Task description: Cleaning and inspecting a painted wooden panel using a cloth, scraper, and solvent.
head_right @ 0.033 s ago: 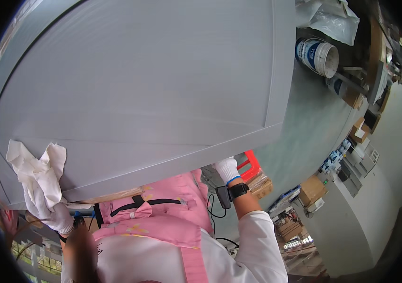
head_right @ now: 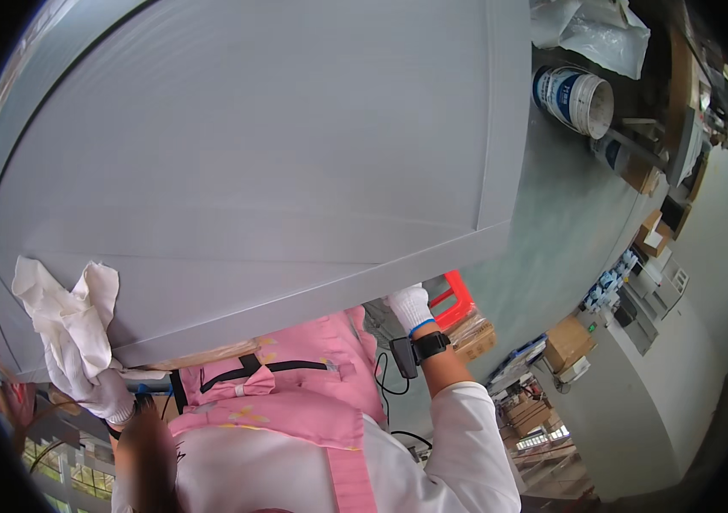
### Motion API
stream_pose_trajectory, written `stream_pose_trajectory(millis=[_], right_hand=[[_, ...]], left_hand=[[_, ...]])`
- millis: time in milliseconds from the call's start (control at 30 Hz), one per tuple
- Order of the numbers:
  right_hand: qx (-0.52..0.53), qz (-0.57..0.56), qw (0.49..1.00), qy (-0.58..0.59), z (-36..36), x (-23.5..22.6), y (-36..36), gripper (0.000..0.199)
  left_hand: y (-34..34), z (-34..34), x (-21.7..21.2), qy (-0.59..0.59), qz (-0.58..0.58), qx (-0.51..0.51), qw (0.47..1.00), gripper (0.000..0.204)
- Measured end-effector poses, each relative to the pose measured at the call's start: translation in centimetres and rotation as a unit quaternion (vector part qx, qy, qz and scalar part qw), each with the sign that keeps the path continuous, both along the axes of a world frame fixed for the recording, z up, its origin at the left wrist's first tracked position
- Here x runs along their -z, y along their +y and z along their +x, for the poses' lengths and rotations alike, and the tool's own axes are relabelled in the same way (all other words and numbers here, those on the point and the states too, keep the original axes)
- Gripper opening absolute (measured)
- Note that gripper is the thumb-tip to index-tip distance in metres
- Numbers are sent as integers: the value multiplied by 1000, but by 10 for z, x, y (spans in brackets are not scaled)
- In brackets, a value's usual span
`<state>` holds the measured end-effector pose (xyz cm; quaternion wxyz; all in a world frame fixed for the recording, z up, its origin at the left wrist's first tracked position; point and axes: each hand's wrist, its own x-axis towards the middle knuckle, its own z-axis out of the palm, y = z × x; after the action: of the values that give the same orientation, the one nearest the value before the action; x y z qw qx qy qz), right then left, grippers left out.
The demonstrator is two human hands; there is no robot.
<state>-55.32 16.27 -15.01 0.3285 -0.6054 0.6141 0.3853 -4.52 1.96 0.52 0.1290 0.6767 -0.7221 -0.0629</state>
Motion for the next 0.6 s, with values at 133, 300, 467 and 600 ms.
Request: stream_pose_trajectory(millis=[133,300,467,600], right_hand=[[245,2,966,-76,-3,5,5,25],[548,-39,820,-159,12,-6,-1,31],[560,-64,809,-164,23,-12,-15,26],[611,-146,757,-177,31,-17,-17,19]], left_hand=[[-2,-5,1,34,6,-2,999,39],[4,1,9,54,-32,-6,998,35],[-17,-30,16,207,-3,-34,978,39],[-10,-18,16,358,93,-131,920,53]])
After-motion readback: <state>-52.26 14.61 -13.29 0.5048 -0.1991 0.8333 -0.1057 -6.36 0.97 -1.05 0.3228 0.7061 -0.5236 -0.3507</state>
